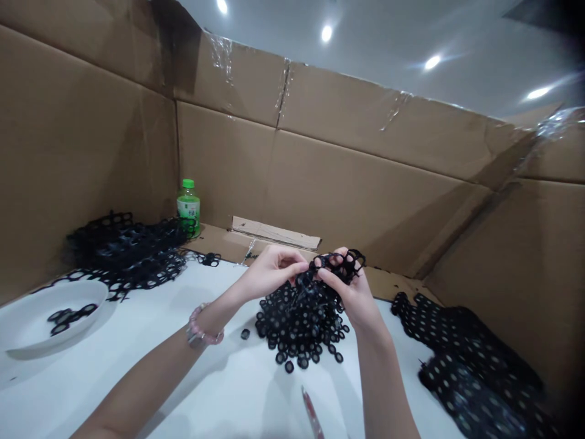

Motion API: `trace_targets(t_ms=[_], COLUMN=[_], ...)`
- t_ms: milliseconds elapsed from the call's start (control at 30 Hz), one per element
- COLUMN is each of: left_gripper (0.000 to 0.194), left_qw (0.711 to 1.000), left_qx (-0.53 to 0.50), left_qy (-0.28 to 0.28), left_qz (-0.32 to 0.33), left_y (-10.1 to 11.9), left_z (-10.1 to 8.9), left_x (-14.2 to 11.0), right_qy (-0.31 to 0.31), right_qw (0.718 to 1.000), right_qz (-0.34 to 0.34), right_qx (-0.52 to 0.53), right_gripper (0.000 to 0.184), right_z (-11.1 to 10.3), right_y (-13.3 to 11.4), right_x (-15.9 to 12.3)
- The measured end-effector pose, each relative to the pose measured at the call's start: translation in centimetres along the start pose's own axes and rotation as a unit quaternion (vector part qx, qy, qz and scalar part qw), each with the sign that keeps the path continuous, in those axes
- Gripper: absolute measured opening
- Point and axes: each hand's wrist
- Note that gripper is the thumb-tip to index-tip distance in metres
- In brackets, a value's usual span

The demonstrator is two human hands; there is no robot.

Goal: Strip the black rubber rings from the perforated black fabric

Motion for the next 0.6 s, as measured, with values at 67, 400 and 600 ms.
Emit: trace_targets(t_ms=[67, 400, 600], left_gripper=[0.023, 0.019, 0.011], left_qw=[0.998, 0.968, 0.960], left_qx=[-0.016, 0.249, 0.251], left_qy=[0.056, -0.018, -0.098], left_qz=[0.002, 0.032, 0.071], left_y=[-0.6, -6.2, -9.6], left_z=[-1.3, -0.7, 3.8], left_x=[0.7, 1.4, -0.3], right_qy=[0.030, 0.035, 0.026], right_qw=[0.999, 0.985, 0.985], right_qz=[0.009, 0.075, 0.074], right_qx=[0.016, 0.148, 0.154], right_gripper=[0.029, 0.018, 0.028], right_z=[-0.5, -2.6, -2.4], right_y=[-0.3, -1.9, -1.7], right_x=[-0.1, 0.0, -0.6])
Point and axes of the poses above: each hand's wrist, its own x-axis towards the middle knuckle, its own z-axis out of the palm, y = z × x, and after that the axes turned 4 degrees about y, right-handed
